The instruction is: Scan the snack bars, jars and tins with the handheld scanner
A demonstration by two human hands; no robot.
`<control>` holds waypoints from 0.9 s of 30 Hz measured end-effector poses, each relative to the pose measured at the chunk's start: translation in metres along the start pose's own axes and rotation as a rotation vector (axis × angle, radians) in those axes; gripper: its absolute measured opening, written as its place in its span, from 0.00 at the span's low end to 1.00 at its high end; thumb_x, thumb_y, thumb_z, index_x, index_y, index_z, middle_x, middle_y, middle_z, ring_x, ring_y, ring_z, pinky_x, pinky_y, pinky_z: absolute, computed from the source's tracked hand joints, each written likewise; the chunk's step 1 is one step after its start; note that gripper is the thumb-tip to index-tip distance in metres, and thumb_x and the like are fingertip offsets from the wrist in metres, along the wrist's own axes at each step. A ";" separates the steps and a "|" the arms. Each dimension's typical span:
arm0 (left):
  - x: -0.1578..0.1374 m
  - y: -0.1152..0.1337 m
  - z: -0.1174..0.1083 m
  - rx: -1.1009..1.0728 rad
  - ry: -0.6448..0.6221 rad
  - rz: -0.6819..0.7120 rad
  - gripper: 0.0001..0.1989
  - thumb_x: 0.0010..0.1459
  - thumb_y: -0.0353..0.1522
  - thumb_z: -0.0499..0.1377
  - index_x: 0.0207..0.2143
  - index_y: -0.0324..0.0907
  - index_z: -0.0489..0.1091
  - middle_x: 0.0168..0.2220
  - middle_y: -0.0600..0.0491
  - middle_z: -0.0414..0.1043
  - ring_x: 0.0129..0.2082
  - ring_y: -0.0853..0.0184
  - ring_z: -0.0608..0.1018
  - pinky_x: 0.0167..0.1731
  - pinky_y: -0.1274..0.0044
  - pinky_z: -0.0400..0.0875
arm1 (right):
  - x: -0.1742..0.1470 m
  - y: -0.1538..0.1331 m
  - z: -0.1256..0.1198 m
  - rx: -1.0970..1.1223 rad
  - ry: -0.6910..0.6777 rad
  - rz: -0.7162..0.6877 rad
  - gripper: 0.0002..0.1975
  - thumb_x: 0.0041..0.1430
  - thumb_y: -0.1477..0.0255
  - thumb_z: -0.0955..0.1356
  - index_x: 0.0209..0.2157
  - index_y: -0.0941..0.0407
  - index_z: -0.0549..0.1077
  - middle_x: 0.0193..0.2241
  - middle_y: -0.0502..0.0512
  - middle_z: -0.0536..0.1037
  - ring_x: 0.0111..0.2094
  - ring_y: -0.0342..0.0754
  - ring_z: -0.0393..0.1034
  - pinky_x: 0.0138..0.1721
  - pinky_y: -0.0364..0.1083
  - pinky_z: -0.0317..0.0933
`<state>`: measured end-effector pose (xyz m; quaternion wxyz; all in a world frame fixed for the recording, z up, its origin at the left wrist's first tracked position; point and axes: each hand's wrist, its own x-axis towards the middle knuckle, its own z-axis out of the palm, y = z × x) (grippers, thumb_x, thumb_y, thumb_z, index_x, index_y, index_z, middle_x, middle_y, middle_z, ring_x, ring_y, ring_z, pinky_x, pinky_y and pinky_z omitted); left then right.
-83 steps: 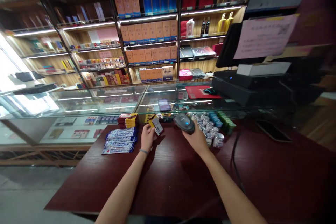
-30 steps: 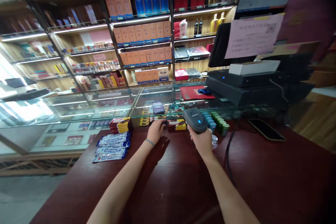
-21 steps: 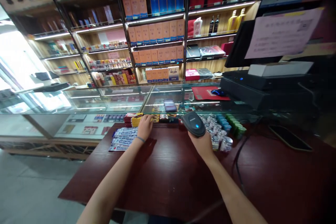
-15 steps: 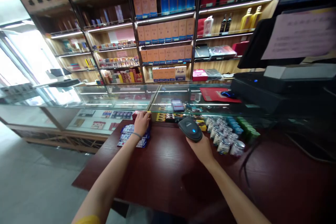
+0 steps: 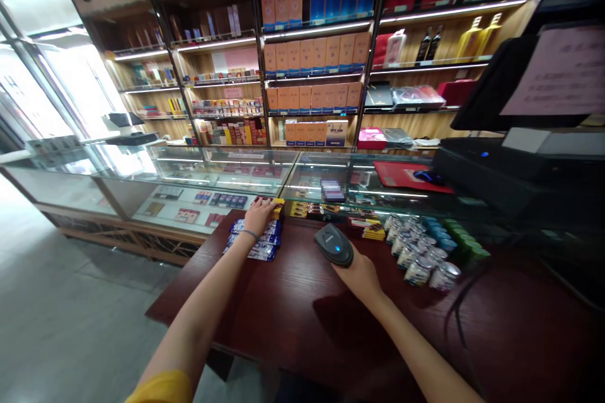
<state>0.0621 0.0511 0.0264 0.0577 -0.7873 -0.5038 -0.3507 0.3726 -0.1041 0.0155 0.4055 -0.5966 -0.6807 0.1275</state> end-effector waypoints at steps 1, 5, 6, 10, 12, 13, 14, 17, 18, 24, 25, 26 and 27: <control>-0.001 0.003 -0.003 -0.060 0.033 0.004 0.17 0.59 0.28 0.57 0.48 0.53 0.74 0.51 0.48 0.74 0.56 0.56 0.71 0.59 0.61 0.59 | 0.000 0.000 -0.001 0.016 0.008 -0.007 0.21 0.50 0.65 0.68 0.48 0.53 0.72 0.35 0.57 0.82 0.42 0.59 0.77 0.39 0.49 0.68; -0.009 0.034 -0.006 -0.252 0.218 -0.121 0.16 0.61 0.31 0.57 0.51 0.51 0.72 0.48 0.49 0.76 0.49 0.59 0.76 0.51 0.70 0.68 | -0.001 0.004 -0.006 0.039 0.070 -0.041 0.19 0.50 0.65 0.67 0.46 0.53 0.73 0.33 0.58 0.82 0.40 0.59 0.78 0.38 0.49 0.68; -0.011 0.045 -0.002 -0.300 0.271 -0.198 0.15 0.62 0.33 0.56 0.51 0.49 0.71 0.46 0.49 0.76 0.46 0.59 0.77 0.47 0.72 0.69 | -0.001 0.005 -0.007 0.035 0.084 -0.044 0.20 0.50 0.65 0.67 0.45 0.54 0.73 0.33 0.58 0.82 0.38 0.59 0.78 0.37 0.49 0.68; -0.019 0.097 0.028 -0.710 0.429 -0.524 0.14 0.64 0.41 0.53 0.48 0.46 0.69 0.40 0.50 0.76 0.39 0.64 0.78 0.40 0.74 0.72 | -0.001 0.008 -0.013 0.059 0.152 -0.136 0.19 0.51 0.65 0.67 0.46 0.54 0.73 0.39 0.59 0.81 0.42 0.56 0.76 0.42 0.49 0.68; -0.025 0.118 0.048 -1.076 0.428 -0.692 0.17 0.63 0.43 0.53 0.50 0.46 0.65 0.41 0.50 0.75 0.35 0.66 0.78 0.36 0.74 0.74 | 0.000 0.010 -0.016 0.069 0.172 -0.187 0.18 0.53 0.65 0.66 0.46 0.54 0.72 0.43 0.59 0.79 0.46 0.54 0.74 0.45 0.49 0.67; -0.028 0.126 0.057 -1.237 0.419 -0.761 0.17 0.63 0.44 0.53 0.51 0.46 0.63 0.42 0.50 0.74 0.35 0.67 0.79 0.36 0.73 0.75 | 0.000 0.012 -0.017 0.065 0.163 -0.194 0.18 0.53 0.65 0.67 0.46 0.54 0.71 0.44 0.59 0.78 0.47 0.54 0.74 0.46 0.48 0.67; -0.033 0.133 0.065 -1.376 0.414 -0.814 0.17 0.63 0.44 0.54 0.51 0.48 0.62 0.45 0.50 0.74 0.36 0.68 0.79 0.38 0.72 0.76 | 0.000 0.014 -0.018 0.050 0.140 -0.184 0.19 0.53 0.65 0.67 0.47 0.54 0.71 0.44 0.58 0.79 0.46 0.54 0.74 0.45 0.48 0.67; -0.045 0.139 0.080 -1.672 0.408 -0.905 0.16 0.63 0.41 0.56 0.52 0.51 0.60 0.52 0.50 0.71 0.42 0.68 0.79 0.44 0.68 0.75 | 0.000 0.019 -0.020 -0.050 0.036 -0.088 0.20 0.52 0.65 0.67 0.48 0.52 0.70 0.38 0.55 0.81 0.41 0.54 0.77 0.38 0.46 0.66; -0.048 0.139 0.083 -1.725 0.407 -0.929 0.16 0.63 0.40 0.56 0.52 0.52 0.60 0.53 0.49 0.71 0.43 0.68 0.79 0.46 0.67 0.75 | 0.000 0.020 -0.020 -0.092 0.000 -0.054 0.21 0.52 0.66 0.68 0.49 0.51 0.69 0.36 0.54 0.81 0.39 0.55 0.77 0.36 0.46 0.65; -0.051 0.131 0.085 -1.780 0.398 -0.992 0.14 0.65 0.38 0.55 0.53 0.55 0.60 0.54 0.51 0.70 0.46 0.68 0.79 0.50 0.65 0.73 | -0.003 0.012 -0.019 -0.206 -0.192 -0.037 0.27 0.51 0.66 0.69 0.54 0.48 0.63 0.34 0.51 0.82 0.34 0.55 0.78 0.30 0.44 0.59; -0.050 0.131 0.085 -1.783 0.397 -0.999 0.14 0.65 0.38 0.54 0.53 0.55 0.60 0.54 0.51 0.70 0.46 0.68 0.79 0.50 0.66 0.73 | -0.004 0.010 -0.018 -0.209 -0.212 -0.054 0.28 0.51 0.66 0.69 0.55 0.48 0.63 0.34 0.51 0.82 0.34 0.55 0.78 0.30 0.44 0.58; -0.049 0.132 0.085 -1.781 0.394 -1.006 0.14 0.65 0.38 0.54 0.53 0.55 0.60 0.54 0.51 0.70 0.46 0.68 0.79 0.50 0.66 0.73 | -0.004 0.009 -0.018 -0.215 -0.227 -0.067 0.27 0.52 0.66 0.69 0.54 0.49 0.63 0.35 0.52 0.82 0.34 0.56 0.78 0.30 0.44 0.57; -0.049 0.133 0.084 -1.776 0.389 -1.010 0.14 0.66 0.37 0.54 0.53 0.55 0.60 0.54 0.51 0.70 0.46 0.68 0.79 0.50 0.66 0.73 | -0.004 0.008 -0.018 -0.225 -0.237 -0.072 0.25 0.52 0.65 0.69 0.53 0.50 0.64 0.35 0.52 0.82 0.34 0.56 0.78 0.30 0.44 0.57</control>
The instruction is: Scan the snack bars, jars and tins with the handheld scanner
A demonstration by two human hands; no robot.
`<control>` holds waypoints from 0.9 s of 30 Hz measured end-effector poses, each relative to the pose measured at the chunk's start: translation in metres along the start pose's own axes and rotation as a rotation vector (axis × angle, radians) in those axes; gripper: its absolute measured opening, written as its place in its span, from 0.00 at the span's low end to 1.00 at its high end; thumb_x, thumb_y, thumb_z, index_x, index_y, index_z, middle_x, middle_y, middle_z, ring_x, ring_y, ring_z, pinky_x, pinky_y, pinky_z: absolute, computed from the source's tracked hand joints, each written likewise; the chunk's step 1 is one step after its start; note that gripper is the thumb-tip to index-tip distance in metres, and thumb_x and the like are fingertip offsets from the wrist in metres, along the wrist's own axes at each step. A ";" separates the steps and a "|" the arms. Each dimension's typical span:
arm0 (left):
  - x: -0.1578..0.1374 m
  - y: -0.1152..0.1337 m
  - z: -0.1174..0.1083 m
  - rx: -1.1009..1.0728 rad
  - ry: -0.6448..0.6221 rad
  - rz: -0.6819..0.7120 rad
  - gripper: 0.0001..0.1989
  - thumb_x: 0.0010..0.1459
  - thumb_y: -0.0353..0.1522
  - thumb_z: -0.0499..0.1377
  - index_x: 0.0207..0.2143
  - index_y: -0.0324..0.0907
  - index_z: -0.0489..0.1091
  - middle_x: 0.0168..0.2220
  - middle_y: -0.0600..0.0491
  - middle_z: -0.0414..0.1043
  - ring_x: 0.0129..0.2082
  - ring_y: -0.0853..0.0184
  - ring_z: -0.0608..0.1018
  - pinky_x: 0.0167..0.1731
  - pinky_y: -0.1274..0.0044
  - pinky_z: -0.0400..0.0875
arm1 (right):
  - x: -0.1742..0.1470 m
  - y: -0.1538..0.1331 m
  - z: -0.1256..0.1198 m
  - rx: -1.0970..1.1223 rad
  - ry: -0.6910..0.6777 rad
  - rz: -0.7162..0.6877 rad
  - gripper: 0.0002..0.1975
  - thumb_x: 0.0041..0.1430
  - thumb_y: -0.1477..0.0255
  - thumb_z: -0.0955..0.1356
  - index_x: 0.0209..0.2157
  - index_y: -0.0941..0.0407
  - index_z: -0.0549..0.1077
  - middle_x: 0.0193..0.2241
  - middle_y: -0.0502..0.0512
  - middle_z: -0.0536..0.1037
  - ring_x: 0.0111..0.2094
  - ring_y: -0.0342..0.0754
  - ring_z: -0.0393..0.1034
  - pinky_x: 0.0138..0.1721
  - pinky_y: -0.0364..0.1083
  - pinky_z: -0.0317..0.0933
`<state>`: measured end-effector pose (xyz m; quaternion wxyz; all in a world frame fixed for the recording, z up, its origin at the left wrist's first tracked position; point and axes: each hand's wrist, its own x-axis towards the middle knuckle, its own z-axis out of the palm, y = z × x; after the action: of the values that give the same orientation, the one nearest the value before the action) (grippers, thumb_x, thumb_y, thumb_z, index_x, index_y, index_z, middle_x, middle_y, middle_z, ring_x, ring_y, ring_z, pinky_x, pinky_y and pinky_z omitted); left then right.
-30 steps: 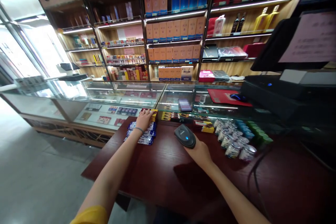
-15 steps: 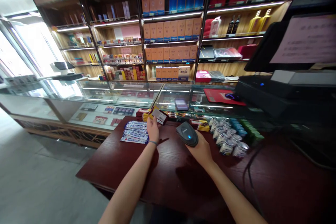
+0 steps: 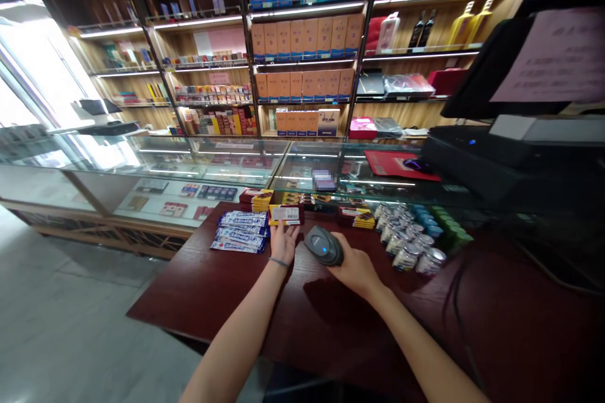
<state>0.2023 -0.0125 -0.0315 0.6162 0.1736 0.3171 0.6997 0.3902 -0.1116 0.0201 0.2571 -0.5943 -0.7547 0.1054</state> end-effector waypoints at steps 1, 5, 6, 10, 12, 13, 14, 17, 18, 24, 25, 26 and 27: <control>-0.001 0.000 0.001 0.005 -0.004 -0.001 0.14 0.66 0.37 0.53 0.53 0.55 0.60 0.55 0.51 0.70 0.47 0.68 0.79 0.50 0.66 0.73 | 0.000 -0.001 0.000 -0.012 -0.005 0.004 0.23 0.52 0.65 0.69 0.50 0.50 0.66 0.34 0.53 0.82 0.34 0.56 0.77 0.30 0.44 0.56; -0.003 0.001 0.002 -0.042 -0.048 0.000 0.13 0.68 0.35 0.50 0.53 0.54 0.60 0.57 0.50 0.68 0.50 0.66 0.77 0.51 0.65 0.73 | 0.001 -0.003 -0.001 0.011 0.020 0.032 0.16 0.51 0.65 0.69 0.43 0.50 0.69 0.31 0.51 0.81 0.33 0.55 0.77 0.29 0.44 0.55; -0.003 0.002 0.002 -0.055 -0.056 0.001 0.13 0.68 0.34 0.49 0.53 0.54 0.59 0.58 0.50 0.67 0.51 0.66 0.77 0.51 0.64 0.73 | 0.001 -0.003 -0.002 0.030 0.026 0.034 0.17 0.51 0.64 0.69 0.44 0.50 0.69 0.31 0.51 0.81 0.33 0.55 0.77 0.29 0.44 0.56; -0.003 0.002 0.001 -0.049 -0.079 0.016 0.13 0.66 0.34 0.52 0.53 0.54 0.60 0.57 0.50 0.68 0.50 0.66 0.77 0.51 0.64 0.73 | 0.000 -0.005 -0.007 0.056 0.018 0.055 0.20 0.53 0.62 0.69 0.47 0.49 0.66 0.32 0.51 0.81 0.34 0.56 0.77 0.29 0.44 0.55; -0.003 0.001 0.000 -0.018 -0.092 0.023 0.14 0.65 0.33 0.53 0.52 0.53 0.60 0.55 0.50 0.70 0.49 0.67 0.78 0.52 0.64 0.72 | 0.000 -0.004 -0.010 0.046 0.013 0.054 0.20 0.53 0.62 0.69 0.47 0.49 0.66 0.33 0.51 0.81 0.34 0.56 0.77 0.29 0.44 0.55; -0.003 0.001 0.000 0.003 -0.102 0.028 0.14 0.65 0.33 0.54 0.52 0.53 0.60 0.55 0.51 0.70 0.48 0.68 0.78 0.52 0.65 0.72 | 0.000 -0.004 -0.012 0.041 0.019 0.051 0.20 0.53 0.63 0.69 0.47 0.49 0.66 0.33 0.51 0.81 0.34 0.56 0.77 0.29 0.44 0.54; -0.003 0.001 0.000 0.027 -0.117 0.034 0.15 0.64 0.32 0.56 0.52 0.52 0.61 0.54 0.51 0.71 0.48 0.68 0.78 0.52 0.65 0.72 | 0.000 -0.003 -0.013 0.036 0.034 0.052 0.20 0.53 0.63 0.69 0.48 0.49 0.66 0.33 0.51 0.81 0.34 0.56 0.77 0.29 0.44 0.54; -0.005 0.001 0.000 0.084 -0.176 0.053 0.18 0.59 0.32 0.60 0.51 0.51 0.61 0.51 0.51 0.72 0.48 0.68 0.78 0.53 0.66 0.71 | 0.001 0.000 -0.018 0.030 0.097 0.078 0.20 0.53 0.64 0.69 0.48 0.49 0.66 0.31 0.51 0.81 0.33 0.55 0.77 0.28 0.43 0.54; -0.006 0.001 0.001 0.100 -0.189 0.055 0.19 0.58 0.32 0.61 0.50 0.50 0.61 0.50 0.51 0.73 0.47 0.68 0.78 0.53 0.65 0.71 | 0.001 0.002 -0.020 0.030 0.119 0.089 0.20 0.53 0.64 0.69 0.48 0.49 0.66 0.31 0.51 0.81 0.33 0.55 0.77 0.28 0.43 0.55; -0.006 -0.001 0.012 0.271 -0.207 0.091 0.19 0.53 0.37 0.65 0.44 0.44 0.62 0.44 0.49 0.75 0.41 0.67 0.80 0.47 0.66 0.73 | 0.001 0.014 -0.033 0.092 0.247 0.147 0.19 0.52 0.65 0.68 0.47 0.50 0.68 0.31 0.53 0.81 0.35 0.57 0.78 0.30 0.45 0.61; -0.004 -0.002 0.016 0.309 -0.206 0.108 0.20 0.53 0.37 0.65 0.44 0.43 0.62 0.43 0.49 0.76 0.39 0.67 0.80 0.46 0.67 0.74 | 0.002 0.017 -0.035 0.120 0.283 0.161 0.20 0.52 0.66 0.68 0.48 0.50 0.68 0.32 0.54 0.81 0.36 0.57 0.77 0.31 0.45 0.62; -0.003 -0.003 0.020 0.356 -0.202 0.129 0.20 0.52 0.38 0.65 0.44 0.42 0.62 0.42 0.48 0.76 0.38 0.66 0.80 0.44 0.67 0.74 | 0.002 0.021 -0.038 0.150 0.321 0.175 0.21 0.51 0.66 0.68 0.49 0.50 0.68 0.33 0.54 0.81 0.37 0.57 0.77 0.32 0.46 0.63; -0.002 -0.004 0.026 0.415 -0.200 0.156 0.20 0.53 0.38 0.64 0.44 0.41 0.63 0.41 0.47 0.77 0.37 0.65 0.80 0.42 0.68 0.74 | 0.003 0.025 -0.041 0.181 0.360 0.187 0.22 0.51 0.66 0.68 0.50 0.51 0.68 0.34 0.55 0.81 0.38 0.57 0.77 0.34 0.46 0.64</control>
<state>0.2217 -0.0079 -0.0145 0.5400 0.3889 0.3770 0.6442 0.4314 -0.1084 0.0439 0.4290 -0.6455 -0.6257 0.0885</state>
